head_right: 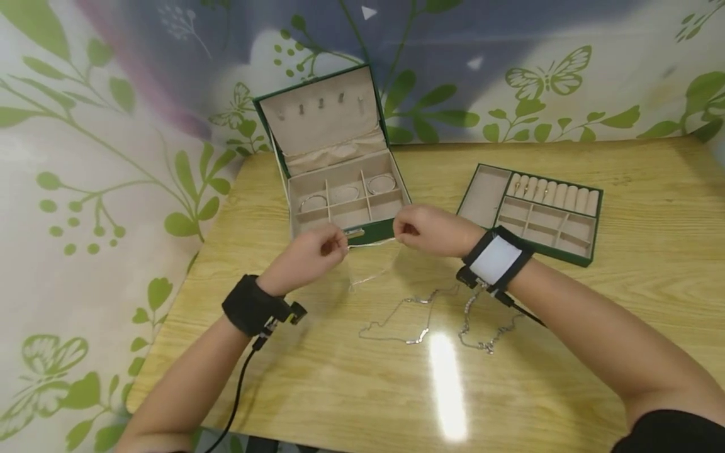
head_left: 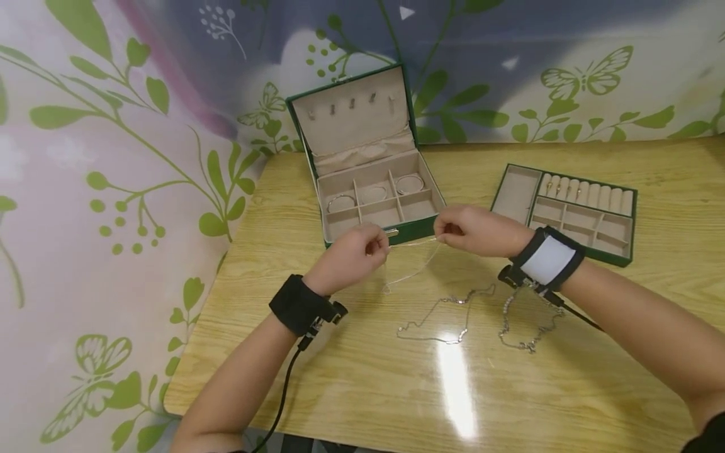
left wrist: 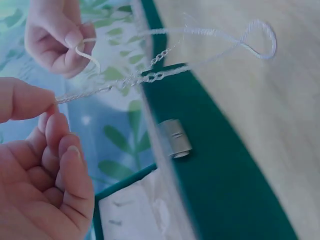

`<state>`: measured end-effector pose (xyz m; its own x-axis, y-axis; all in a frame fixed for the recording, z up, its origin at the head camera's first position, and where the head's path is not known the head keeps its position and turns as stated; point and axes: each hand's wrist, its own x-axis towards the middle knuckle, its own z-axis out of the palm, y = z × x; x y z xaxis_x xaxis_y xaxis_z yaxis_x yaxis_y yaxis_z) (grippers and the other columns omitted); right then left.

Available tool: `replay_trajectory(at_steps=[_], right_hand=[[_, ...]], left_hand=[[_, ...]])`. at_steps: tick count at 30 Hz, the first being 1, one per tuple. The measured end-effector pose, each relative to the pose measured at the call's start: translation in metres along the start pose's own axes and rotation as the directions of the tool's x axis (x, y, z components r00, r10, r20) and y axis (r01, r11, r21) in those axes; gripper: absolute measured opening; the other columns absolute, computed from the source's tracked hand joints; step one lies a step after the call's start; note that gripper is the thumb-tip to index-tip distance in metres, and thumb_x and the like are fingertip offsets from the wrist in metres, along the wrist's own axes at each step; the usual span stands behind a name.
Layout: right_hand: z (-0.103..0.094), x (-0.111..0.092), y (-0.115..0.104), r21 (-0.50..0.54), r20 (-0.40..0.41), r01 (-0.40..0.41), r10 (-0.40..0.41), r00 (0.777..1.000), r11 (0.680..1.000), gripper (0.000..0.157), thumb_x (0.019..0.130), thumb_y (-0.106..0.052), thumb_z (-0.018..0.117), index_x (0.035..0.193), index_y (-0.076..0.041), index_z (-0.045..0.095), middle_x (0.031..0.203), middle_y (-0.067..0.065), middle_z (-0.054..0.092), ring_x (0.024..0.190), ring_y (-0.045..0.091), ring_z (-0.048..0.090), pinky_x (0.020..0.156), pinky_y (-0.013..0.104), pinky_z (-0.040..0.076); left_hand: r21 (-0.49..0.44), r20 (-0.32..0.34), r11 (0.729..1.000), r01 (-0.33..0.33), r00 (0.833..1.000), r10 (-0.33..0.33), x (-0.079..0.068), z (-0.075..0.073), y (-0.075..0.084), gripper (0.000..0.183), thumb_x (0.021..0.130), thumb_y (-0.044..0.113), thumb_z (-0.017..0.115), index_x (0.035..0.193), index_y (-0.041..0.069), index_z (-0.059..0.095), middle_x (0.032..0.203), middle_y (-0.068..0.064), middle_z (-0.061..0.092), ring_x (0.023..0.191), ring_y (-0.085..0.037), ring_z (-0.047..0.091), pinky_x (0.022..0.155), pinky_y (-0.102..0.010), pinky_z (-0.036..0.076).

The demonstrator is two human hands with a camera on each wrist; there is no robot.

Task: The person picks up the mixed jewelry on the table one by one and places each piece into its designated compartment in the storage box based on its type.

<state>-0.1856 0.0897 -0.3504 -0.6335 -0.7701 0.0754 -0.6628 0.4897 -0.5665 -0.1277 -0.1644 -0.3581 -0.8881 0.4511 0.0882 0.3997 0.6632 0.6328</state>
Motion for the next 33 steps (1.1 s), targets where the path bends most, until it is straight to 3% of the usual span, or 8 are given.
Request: replay_trajectory(at_steps=[7,12,17,21,26,33], right_hand=[[-0.024,-0.005,-0.016,0.04,-0.072,-0.004,0.007,0.997,0.999,0.007,0.094,-0.006,0.053,0.089,-0.008,0.058,0.077,0.001,0.052,0.065,0.012,0.044,0.059,0.026,0.039],[-0.048,-0.003,-0.032,-0.012,-0.103,0.006,-0.007,0.995,1.0,0.006,0.094,-0.008,0.056,0.089,-0.009,0.059,0.072,0.002,0.051,0.062,0.013,0.044,0.057,0.026,0.038],[-0.07,0.001,-0.049,-0.062,-0.141,0.064,-0.072,0.987,0.996,0.008,0.094,-0.007,0.055,0.088,-0.009,0.059,0.073,0.001,0.05,0.062,0.013,0.043,0.057,0.025,0.037],[-0.082,0.004,-0.059,-0.089,-0.209,0.142,-0.158,0.965,0.986,0.006,0.092,-0.005,0.058,0.086,-0.008,0.059,0.076,0.0,0.049,0.064,0.011,0.042,0.058,0.023,0.036],[-0.093,0.005,-0.067,-0.04,-0.277,0.136,-0.142,0.95,0.99,0.004,0.092,-0.007,0.058,0.09,-0.004,0.06,0.079,0.001,0.052,0.067,0.012,0.044,0.06,0.021,0.035],[-0.105,0.007,-0.073,0.049,-0.283,0.14,-0.121,0.952,0.989,0.006,0.094,-0.008,0.056,0.094,-0.003,0.059,0.081,0.004,0.054,0.064,0.013,0.044,0.059,0.022,0.036]], left_hand=[[-0.121,-0.065,0.991,-0.049,0.997,0.041,0.0,-0.02,0.003,0.011,0.094,0.01,0.05,0.088,0.007,0.059,0.08,-0.003,0.05,0.071,-0.016,0.044,0.065,-0.028,0.038],[-0.164,-0.113,0.982,-0.096,0.991,0.078,0.002,-0.036,0.011,0.01,0.095,0.011,0.051,0.091,0.005,0.058,0.081,-0.005,0.05,0.071,-0.018,0.043,0.067,-0.03,0.036],[-0.156,-0.205,0.975,-0.159,0.971,0.125,0.006,-0.055,0.024,0.007,0.095,0.008,0.053,0.09,0.004,0.057,0.083,-0.006,0.051,0.072,-0.018,0.045,0.068,-0.029,0.038],[-0.153,-0.268,0.965,-0.211,0.949,0.165,0.007,-0.071,0.035,0.006,0.094,0.005,0.053,0.09,0.003,0.057,0.081,-0.007,0.052,0.07,-0.018,0.045,0.066,-0.029,0.038],[-0.17,-0.294,0.956,-0.239,0.938,0.183,0.01,-0.087,0.046,0.006,0.094,0.005,0.052,0.09,0.002,0.057,0.082,-0.006,0.051,0.07,-0.018,0.044,0.065,-0.029,0.036],[-0.175,-0.308,0.954,-0.242,0.934,0.18,0.013,-0.104,0.058,0.006,0.093,0.007,0.053,0.089,0.003,0.056,0.08,-0.006,0.052,0.071,-0.017,0.045,0.068,-0.028,0.038]])
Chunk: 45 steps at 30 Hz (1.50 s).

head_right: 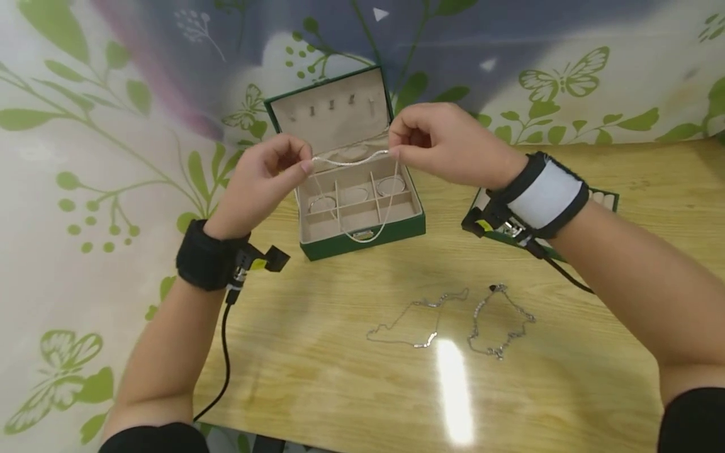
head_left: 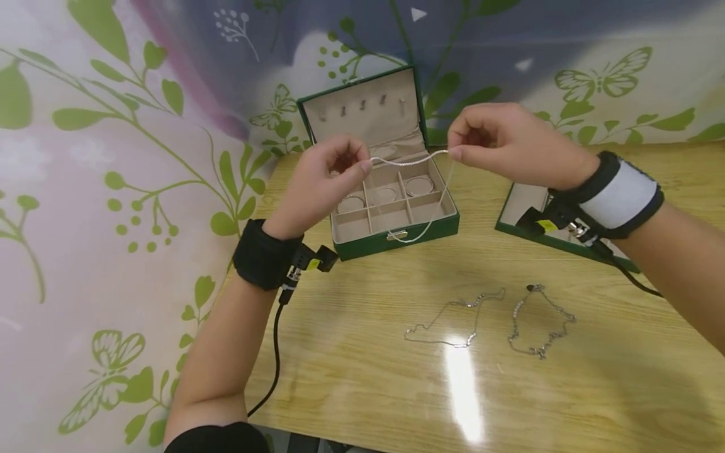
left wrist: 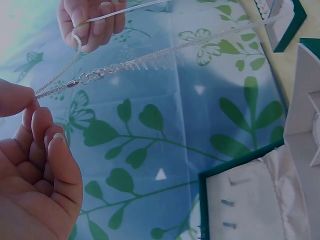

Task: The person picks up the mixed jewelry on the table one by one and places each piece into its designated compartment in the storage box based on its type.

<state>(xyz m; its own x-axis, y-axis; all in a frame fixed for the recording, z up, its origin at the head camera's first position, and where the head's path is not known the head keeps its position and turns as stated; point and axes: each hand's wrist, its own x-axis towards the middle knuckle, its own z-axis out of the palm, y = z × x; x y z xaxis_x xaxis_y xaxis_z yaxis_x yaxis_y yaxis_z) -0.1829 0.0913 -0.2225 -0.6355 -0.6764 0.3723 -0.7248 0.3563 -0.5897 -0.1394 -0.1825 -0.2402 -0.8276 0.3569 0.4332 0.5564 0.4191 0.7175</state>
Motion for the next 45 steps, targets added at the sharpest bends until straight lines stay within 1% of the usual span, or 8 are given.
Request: replay_trajectory(at_steps=[10,16,21,36,38,41,43,45], right_hand=[[-0.006,0.011,-0.009,-0.014,-0.029,-0.004,0.003,1.0,1.0,0.005,0.093,-0.009,0.058,0.094,-0.005,0.061,0.079,0.003,0.057,0.063,0.011,0.044,0.059,0.021,0.034],[-0.006,0.029,-0.013,-0.09,-0.031,-0.012,0.01,0.999,0.996,0.008,0.093,-0.013,0.058,0.095,-0.006,0.061,0.072,0.003,0.053,0.057,0.012,0.04,0.057,0.023,0.032],[-0.002,0.052,-0.015,-0.136,-0.019,-0.013,0.01,1.0,0.991,0.013,0.095,-0.018,0.056,0.096,-0.006,0.061,0.074,0.004,0.052,0.056,0.014,0.038,0.059,0.025,0.03],[0.033,0.127,-0.012,-0.217,0.047,0.034,-0.024,0.999,0.976,0.02,0.097,-0.017,0.049,0.099,-0.001,0.061,0.083,0.008,0.054,0.069,0.019,0.043,0.069,0.031,0.033],[0.038,0.136,-0.008,-0.219,0.049,0.026,-0.015,0.999,0.975,0.02,0.098,-0.016,0.048,0.099,-0.001,0.06,0.086,0.009,0.055,0.072,0.019,0.044,0.07,0.032,0.034],[0.046,0.15,0.0,-0.216,0.048,-0.003,0.014,0.999,0.976,0.02,0.098,-0.014,0.046,0.098,0.0,0.059,0.09,0.011,0.056,0.076,0.02,0.045,0.073,0.033,0.036],[0.053,0.161,0.007,-0.226,0.051,-0.013,0.025,0.998,0.974,0.021,0.098,-0.014,0.045,0.098,0.001,0.06,0.092,0.012,0.057,0.079,0.019,0.046,0.076,0.034,0.037],[0.063,0.173,0.015,-0.234,0.053,-0.017,0.031,0.998,0.972,0.022,0.098,-0.014,0.045,0.099,0.002,0.061,0.093,0.014,0.058,0.08,0.02,0.048,0.078,0.036,0.039]], left_hand=[[-0.035,-0.007,0.998,0.043,0.999,-0.044,-0.002,-0.008,0.001,0.006,0.093,0.008,0.053,0.091,0.003,0.055,0.085,-0.006,0.052,0.076,-0.018,0.046,0.071,-0.027,0.039],[-0.059,-0.037,0.997,0.04,0.998,-0.043,-0.007,-0.013,-0.009,0.006,0.093,0.007,0.053,0.093,0.001,0.053,0.089,-0.006,0.051,0.079,-0.018,0.047,0.072,-0.028,0.038],[-0.097,-0.077,0.991,0.088,0.992,-0.095,-0.012,-0.019,-0.022,0.007,0.094,0.009,0.054,0.093,0.002,0.053,0.088,-0.005,0.05,0.078,-0.02,0.045,0.07,-0.028,0.037],[-0.163,-0.224,0.961,0.224,0.94,-0.257,-0.016,-0.026,-0.072,0.013,0.095,0.016,0.057,0.102,0.006,0.057,0.09,-0.002,0.051,0.082,-0.018,0.047,0.072,-0.028,0.038],[-0.15,-0.253,0.959,0.242,0.928,-0.274,-0.017,-0.024,-0.079,0.015,0.095,0.018,0.057,0.105,0.006,0.057,0.094,-0.003,0.052,0.086,-0.017,0.048,0.075,-0.027,0.04],[-0.124,-0.296,0.942,0.311,0.895,-0.334,-0.023,-0.019,-0.093,0.025,0.095,0.02,0.057,0.114,0.003,0.056,0.103,-0.007,0.054,0.095,-0.018,0.05,0.082,-0.029,0.041],[-0.108,-0.3,0.907,0.406,0.857,-0.419,-0.031,-0.012,-0.103,0.035,0.096,0.022,0.056,0.123,0.001,0.051,0.114,-0.012,0.053,0.104,-0.021,0.049,0.089,-0.032,0.041],[-0.119,-0.265,0.851,0.511,0.81,-0.523,-0.04,-0.002,-0.114,0.046,0.096,0.024,0.054,0.132,-0.002,0.042,0.126,-0.017,0.046,0.116,-0.026,0.044,0.097,-0.035,0.038]])
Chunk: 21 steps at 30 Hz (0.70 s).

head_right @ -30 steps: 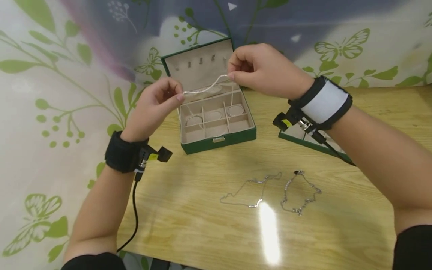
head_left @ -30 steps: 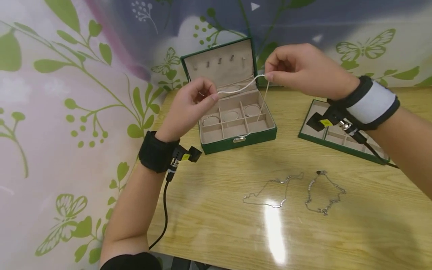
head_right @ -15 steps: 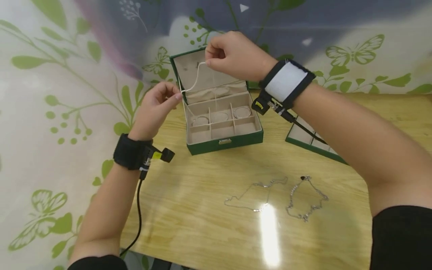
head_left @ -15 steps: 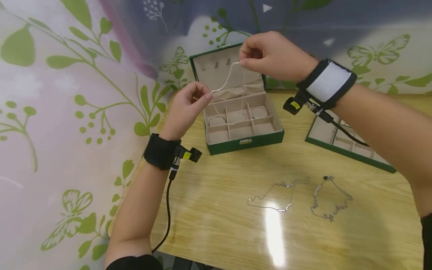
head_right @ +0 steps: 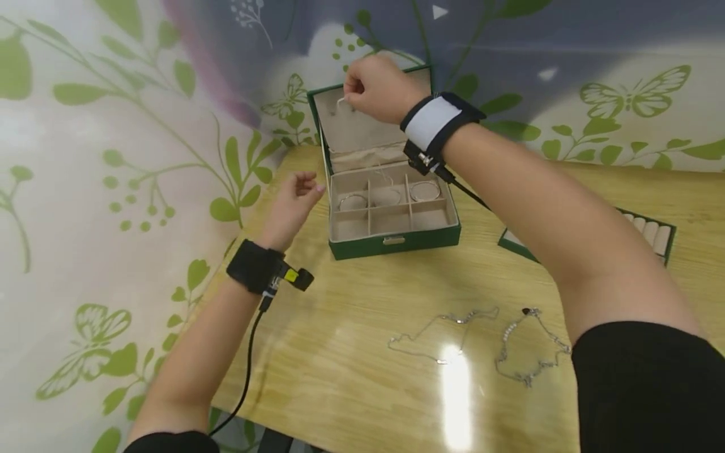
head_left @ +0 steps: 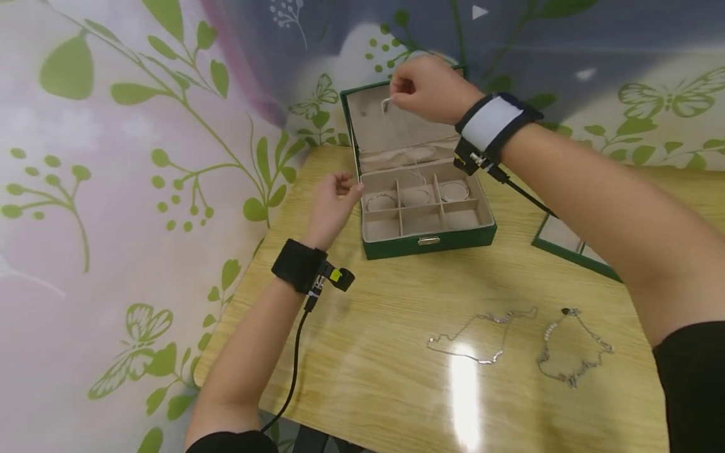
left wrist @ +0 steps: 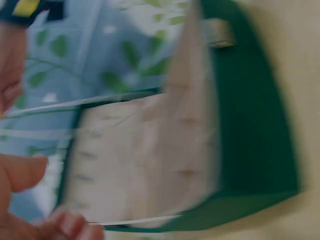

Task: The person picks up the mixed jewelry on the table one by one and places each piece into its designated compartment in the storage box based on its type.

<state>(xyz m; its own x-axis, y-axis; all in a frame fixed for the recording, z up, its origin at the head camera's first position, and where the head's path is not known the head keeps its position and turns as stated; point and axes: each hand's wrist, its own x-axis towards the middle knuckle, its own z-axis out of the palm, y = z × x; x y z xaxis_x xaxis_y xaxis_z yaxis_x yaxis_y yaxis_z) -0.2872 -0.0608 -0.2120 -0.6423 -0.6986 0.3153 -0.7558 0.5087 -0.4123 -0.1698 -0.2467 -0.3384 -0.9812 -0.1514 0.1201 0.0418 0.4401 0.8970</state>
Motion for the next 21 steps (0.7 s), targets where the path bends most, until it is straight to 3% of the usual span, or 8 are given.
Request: replay_trajectory(at_steps=[2,4,6,8,12,16,21], right_hand=[[0.01,0.013,0.005,-0.021,-0.007,0.005,-0.005,1.0,1.0,0.023,0.098,-0.012,0.045,0.099,0.003,0.062,0.094,0.016,0.059,0.081,0.022,0.049,0.078,0.037,0.039],[0.019,0.025,0.008,-0.037,-0.012,-0.005,0.004,1.0,0.999,0.023,0.098,-0.011,0.045,0.099,0.004,0.062,0.096,0.017,0.059,0.082,0.024,0.05,0.079,0.038,0.04],[0.029,0.035,0.009,-0.061,-0.015,-0.028,0.027,1.0,0.998,0.023,0.098,-0.011,0.045,0.101,0.004,0.063,0.099,0.017,0.06,0.085,0.025,0.052,0.08,0.038,0.041],[0.035,0.047,0.011,-0.088,-0.027,-0.06,0.058,0.998,0.994,0.025,0.098,-0.011,0.044,0.102,0.002,0.065,0.103,0.016,0.061,0.089,0.026,0.054,0.082,0.038,0.043],[0.051,0.065,0.017,-0.132,-0.051,-0.134,0.128,0.99,0.982,0.027,0.099,-0.014,0.042,0.1,-0.003,0.067,0.107,0.012,0.061,0.09,0.023,0.055,0.08,0.037,0.044],[0.061,0.079,0.028,-0.171,-0.113,-0.207,0.189,0.975,0.963,0.029,0.1,-0.015,0.042,0.078,-0.006,0.058,0.087,0.009,0.054,0.07,0.019,0.044,0.064,0.033,0.036],[0.065,0.085,0.043,-0.192,-0.202,-0.247,0.208,0.957,0.95,0.037,0.099,-0.014,0.044,0.063,-0.009,0.042,0.064,0.004,0.037,0.056,0.017,0.029,0.055,0.031,0.025]], left_hand=[[0.032,0.043,0.993,0.117,0.992,-0.119,-0.006,0.01,-0.014,0.057,0.097,0.025,0.052,0.14,-0.003,0.03,0.137,-0.02,0.036,0.128,-0.03,0.036,0.104,-0.039,0.033],[0.038,0.092,0.976,0.215,0.972,-0.218,-0.01,0.022,-0.027,0.064,0.099,0.027,0.049,0.146,-0.003,0.017,0.146,-0.022,0.024,0.137,-0.032,0.025,0.11,-0.041,0.026],[0.032,0.118,0.957,0.289,0.95,-0.29,-0.015,0.034,-0.037,0.068,0.1,0.028,0.046,0.148,-0.003,0.009,0.152,-0.023,0.014,0.141,-0.032,0.016,0.113,-0.042,0.02],[0.004,0.12,0.948,0.319,0.941,-0.317,-0.015,0.046,-0.043,0.068,0.101,0.026,0.042,0.149,-0.003,0.003,0.155,-0.023,0.007,0.143,-0.032,0.009,0.114,-0.042,0.015],[0.036,0.059,0.961,0.273,0.96,-0.275,-0.017,0.063,-0.049,0.057,0.102,0.011,0.031,0.147,-0.008,0.002,0.155,-0.024,0.007,0.143,-0.031,0.009,0.115,-0.04,0.013],[0.12,0.022,0.969,0.215,0.975,-0.219,-0.014,0.07,-0.047,0.054,0.098,0.001,0.026,0.145,-0.012,0.003,0.153,-0.026,0.009,0.143,-0.032,0.01,0.115,-0.038,0.015],[0.114,0.013,0.974,0.197,0.98,-0.199,-0.006,0.082,-0.041,0.054,0.097,0.0,0.027,0.145,-0.013,0.004,0.153,-0.027,0.008,0.143,-0.032,0.01,0.115,-0.037,0.013]])
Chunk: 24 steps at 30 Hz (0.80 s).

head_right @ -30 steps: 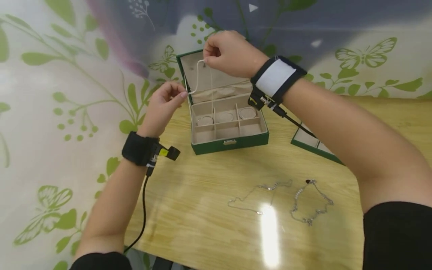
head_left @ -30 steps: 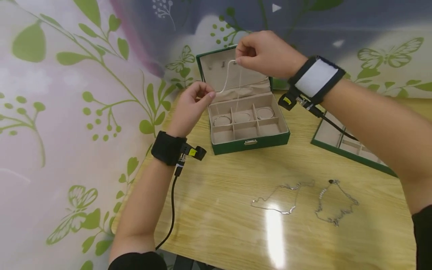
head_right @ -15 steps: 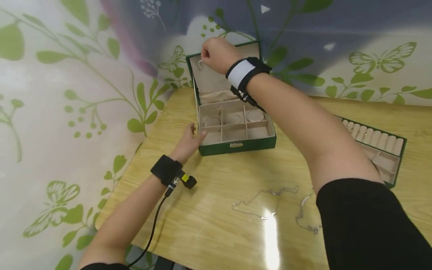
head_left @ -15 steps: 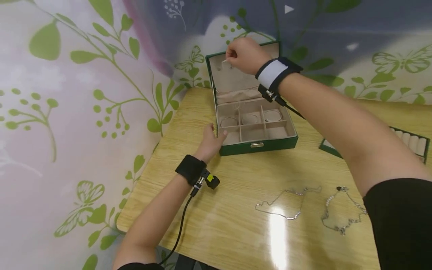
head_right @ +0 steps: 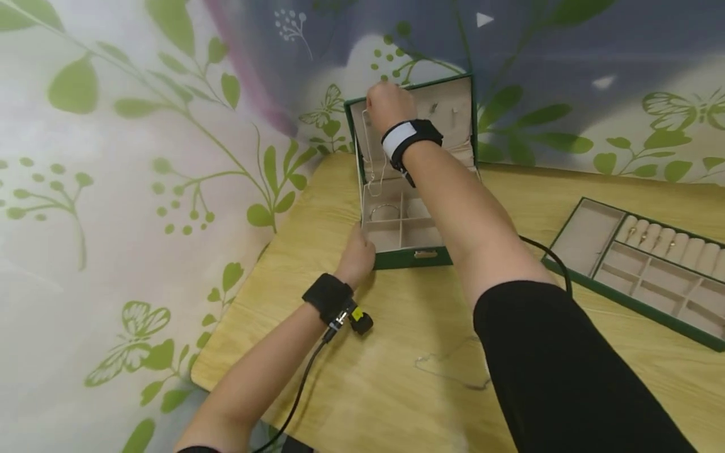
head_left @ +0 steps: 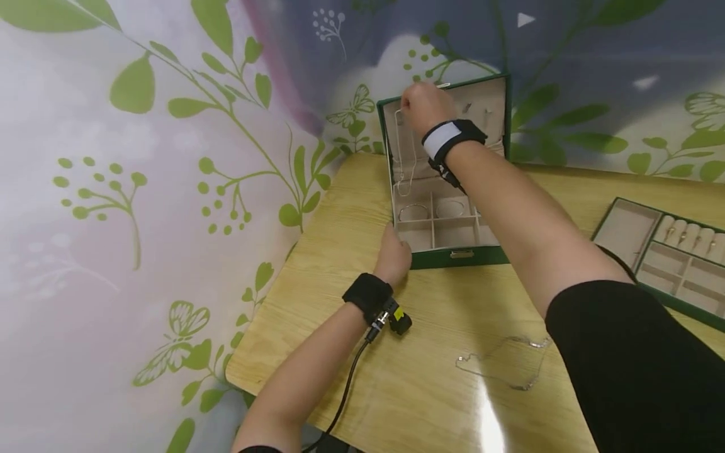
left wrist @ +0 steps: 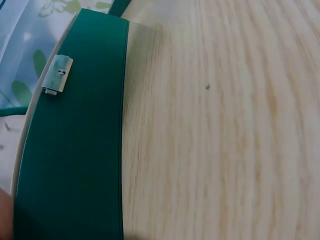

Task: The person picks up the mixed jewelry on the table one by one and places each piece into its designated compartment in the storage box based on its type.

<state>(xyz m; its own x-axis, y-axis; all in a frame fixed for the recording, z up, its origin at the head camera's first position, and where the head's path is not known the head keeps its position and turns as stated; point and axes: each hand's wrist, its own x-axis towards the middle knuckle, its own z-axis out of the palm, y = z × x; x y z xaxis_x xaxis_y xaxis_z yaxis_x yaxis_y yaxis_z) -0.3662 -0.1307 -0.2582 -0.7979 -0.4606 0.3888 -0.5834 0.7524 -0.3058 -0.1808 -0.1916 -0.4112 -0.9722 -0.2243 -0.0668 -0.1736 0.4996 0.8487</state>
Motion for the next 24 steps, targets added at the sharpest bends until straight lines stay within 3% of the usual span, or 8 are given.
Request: replay_trajectory(at_steps=[5,11,14,16,20,24], right_hand=[[0.016,0.006,-0.001,-0.027,-0.057,-0.024,0.022,0.998,0.999,0.043,0.099,-0.011,0.04,0.058,-0.011,0.029,0.057,0.001,0.021,0.052,0.015,0.019,0.051,0.03,0.02],[0.03,0.008,-0.004,-0.044,-0.118,-0.056,0.05,0.992,0.997,0.043,0.099,-0.009,0.039,0.057,-0.01,0.03,0.059,0.003,0.026,0.053,0.017,0.026,0.051,0.031,0.023],[0.033,0.008,-0.003,-0.068,-0.136,-0.061,0.051,0.989,0.996,0.041,0.099,-0.008,0.039,0.058,-0.009,0.037,0.061,0.005,0.035,0.055,0.019,0.033,0.052,0.032,0.025],[0.034,0.008,-0.002,-0.077,-0.145,-0.054,0.042,0.989,0.996,0.04,0.099,-0.009,0.039,0.061,-0.005,0.049,0.064,0.01,0.047,0.056,0.022,0.042,0.053,0.034,0.029],[0.032,0.008,0.0,-0.072,-0.103,-0.072,0.064,0.993,0.995,0.032,0.1,-0.015,0.044,0.087,-0.002,0.07,0.089,0.016,0.066,0.075,0.03,0.062,0.062,0.04,0.046],[0.031,0.006,0.0,-0.054,-0.058,-0.098,0.095,0.994,0.994,0.025,0.098,-0.019,0.051,0.102,-0.005,0.072,0.104,0.015,0.067,0.09,0.032,0.064,0.076,0.046,0.051]], left_hand=[[-0.042,-0.008,0.999,-0.014,1.0,0.014,0.001,0.002,-0.001,0.055,0.096,-0.001,0.026,0.145,-0.014,0.004,0.153,-0.027,0.007,0.143,-0.032,0.009,0.115,-0.038,0.013],[-0.056,-0.018,0.998,-0.013,1.0,0.012,-0.001,0.001,0.0,0.054,0.096,-0.003,0.026,0.144,-0.014,0.004,0.153,-0.028,0.007,0.143,-0.033,0.01,0.115,-0.038,0.013],[-0.021,-0.02,1.0,-0.018,1.0,0.017,-0.001,0.001,-0.001,0.053,0.096,-0.004,0.026,0.144,-0.015,0.005,0.152,-0.028,0.01,0.142,-0.032,0.012,0.115,-0.037,0.015],[-0.024,-0.029,1.0,-0.018,0.999,0.017,-0.001,0.001,-0.001,0.054,0.096,-0.003,0.026,0.144,-0.014,0.006,0.152,-0.028,0.011,0.142,-0.031,0.013,0.115,-0.036,0.015],[-0.039,-0.042,0.999,-0.015,0.999,0.013,-0.001,0.001,-0.001,0.053,0.097,-0.002,0.027,0.145,-0.014,0.007,0.152,-0.027,0.012,0.142,-0.031,0.013,0.115,-0.036,0.015],[-0.019,-0.037,1.0,-0.003,0.999,0.002,0.0,-0.001,0.0,0.052,0.097,-0.001,0.027,0.144,-0.014,0.008,0.153,-0.028,0.011,0.143,-0.031,0.012,0.115,-0.036,0.015]])
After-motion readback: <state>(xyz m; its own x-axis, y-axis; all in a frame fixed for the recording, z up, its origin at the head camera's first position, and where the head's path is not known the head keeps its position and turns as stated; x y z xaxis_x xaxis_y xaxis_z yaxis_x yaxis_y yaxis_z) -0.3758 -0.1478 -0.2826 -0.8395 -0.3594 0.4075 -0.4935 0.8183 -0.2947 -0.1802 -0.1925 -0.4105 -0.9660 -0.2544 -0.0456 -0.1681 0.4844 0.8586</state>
